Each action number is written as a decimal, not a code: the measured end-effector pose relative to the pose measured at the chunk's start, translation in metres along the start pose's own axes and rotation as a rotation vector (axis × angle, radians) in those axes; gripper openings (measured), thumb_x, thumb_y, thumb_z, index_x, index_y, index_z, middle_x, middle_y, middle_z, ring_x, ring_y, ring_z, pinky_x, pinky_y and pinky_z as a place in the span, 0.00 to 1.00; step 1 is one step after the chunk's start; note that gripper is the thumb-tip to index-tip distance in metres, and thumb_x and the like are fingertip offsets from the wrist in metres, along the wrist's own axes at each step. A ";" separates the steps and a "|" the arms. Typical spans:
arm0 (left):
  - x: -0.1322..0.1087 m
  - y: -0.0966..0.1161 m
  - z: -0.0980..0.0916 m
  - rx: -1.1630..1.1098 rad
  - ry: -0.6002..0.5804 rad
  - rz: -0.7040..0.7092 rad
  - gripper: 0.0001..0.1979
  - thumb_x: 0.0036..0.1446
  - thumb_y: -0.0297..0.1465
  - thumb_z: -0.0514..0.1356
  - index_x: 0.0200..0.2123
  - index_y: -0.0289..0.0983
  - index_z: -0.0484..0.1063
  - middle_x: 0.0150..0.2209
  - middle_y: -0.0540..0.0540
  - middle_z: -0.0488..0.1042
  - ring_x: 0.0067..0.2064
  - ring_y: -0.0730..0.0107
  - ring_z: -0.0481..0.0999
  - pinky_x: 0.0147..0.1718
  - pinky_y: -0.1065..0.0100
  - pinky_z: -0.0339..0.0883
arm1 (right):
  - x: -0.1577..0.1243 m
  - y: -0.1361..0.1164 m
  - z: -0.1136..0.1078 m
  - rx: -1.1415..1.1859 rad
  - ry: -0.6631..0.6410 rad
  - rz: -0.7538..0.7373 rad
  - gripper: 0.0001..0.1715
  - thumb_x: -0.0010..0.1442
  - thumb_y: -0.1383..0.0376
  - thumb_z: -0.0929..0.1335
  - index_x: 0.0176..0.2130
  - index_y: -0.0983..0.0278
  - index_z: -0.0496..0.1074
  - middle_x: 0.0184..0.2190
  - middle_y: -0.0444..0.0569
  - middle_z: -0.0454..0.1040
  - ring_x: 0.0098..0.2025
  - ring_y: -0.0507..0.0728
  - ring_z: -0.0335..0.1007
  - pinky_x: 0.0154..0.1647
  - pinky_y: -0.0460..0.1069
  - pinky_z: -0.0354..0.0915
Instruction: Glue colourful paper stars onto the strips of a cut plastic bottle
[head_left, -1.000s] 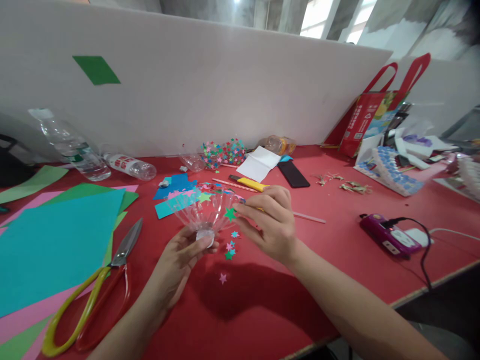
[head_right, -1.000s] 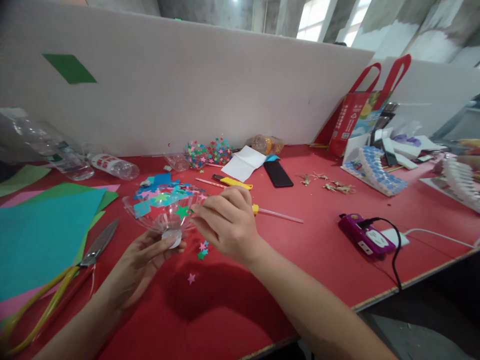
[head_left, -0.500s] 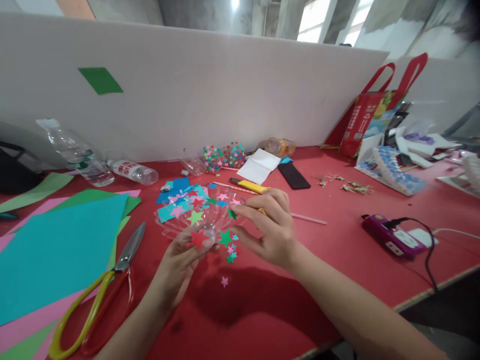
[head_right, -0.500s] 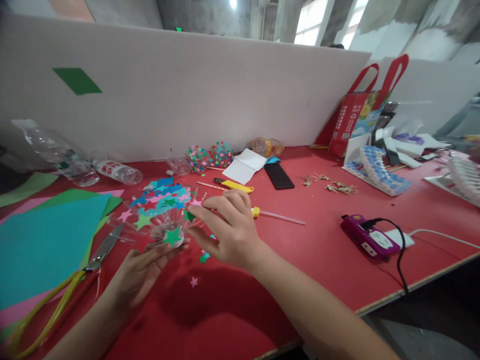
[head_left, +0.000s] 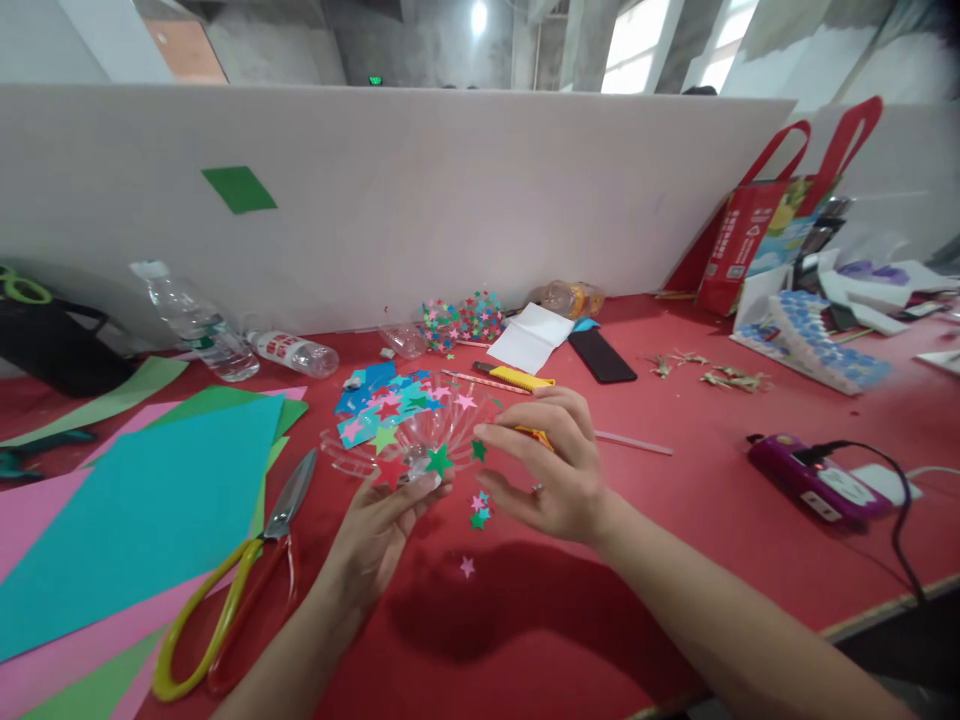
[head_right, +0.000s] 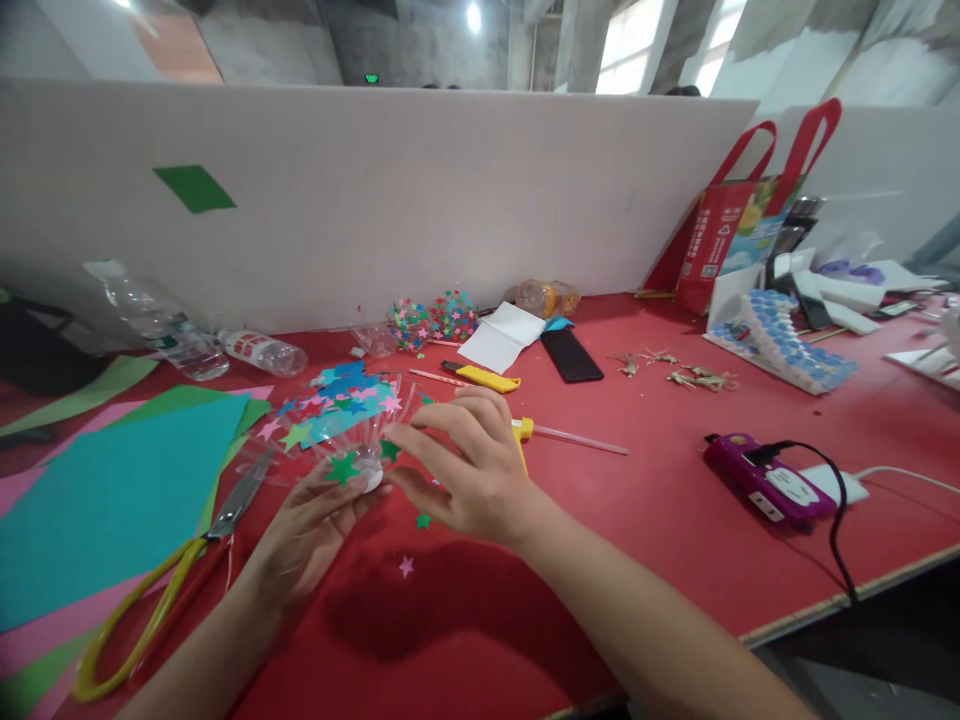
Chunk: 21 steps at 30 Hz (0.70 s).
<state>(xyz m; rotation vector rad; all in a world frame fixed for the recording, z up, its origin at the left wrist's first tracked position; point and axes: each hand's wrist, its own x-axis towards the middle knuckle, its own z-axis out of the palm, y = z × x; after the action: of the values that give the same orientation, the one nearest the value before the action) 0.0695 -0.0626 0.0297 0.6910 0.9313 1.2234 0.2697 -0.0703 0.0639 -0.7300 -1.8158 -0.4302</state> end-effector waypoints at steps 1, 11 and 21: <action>0.000 0.000 0.000 -0.006 0.000 -0.002 0.12 0.32 0.28 0.75 0.21 0.37 0.76 0.25 0.50 0.80 0.34 0.64 0.81 0.43 0.60 0.76 | 0.000 0.000 0.000 -0.007 0.003 0.005 0.21 0.57 0.64 0.72 0.51 0.57 0.70 0.39 0.46 0.74 0.40 0.57 0.68 0.49 0.57 0.64; -0.002 -0.002 0.002 0.061 -0.001 0.009 0.12 0.33 0.31 0.75 0.21 0.36 0.76 0.26 0.49 0.80 0.35 0.63 0.81 0.42 0.59 0.76 | 0.002 0.002 -0.001 -0.003 -0.003 -0.031 0.14 0.58 0.66 0.72 0.45 0.60 0.73 0.37 0.46 0.75 0.41 0.56 0.67 0.49 0.57 0.64; -0.002 -0.009 -0.002 0.081 0.018 0.051 0.14 0.32 0.28 0.74 0.24 0.37 0.74 0.32 0.47 0.81 0.44 0.54 0.80 0.47 0.54 0.74 | 0.005 0.000 -0.003 -0.022 0.030 -0.015 0.08 0.60 0.65 0.71 0.41 0.54 0.75 0.33 0.42 0.76 0.37 0.55 0.64 0.46 0.56 0.64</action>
<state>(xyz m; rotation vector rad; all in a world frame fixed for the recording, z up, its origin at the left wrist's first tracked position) 0.0717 -0.0665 0.0219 0.7731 0.9875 1.2434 0.2702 -0.0710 0.0692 -0.7212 -1.7923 -0.4694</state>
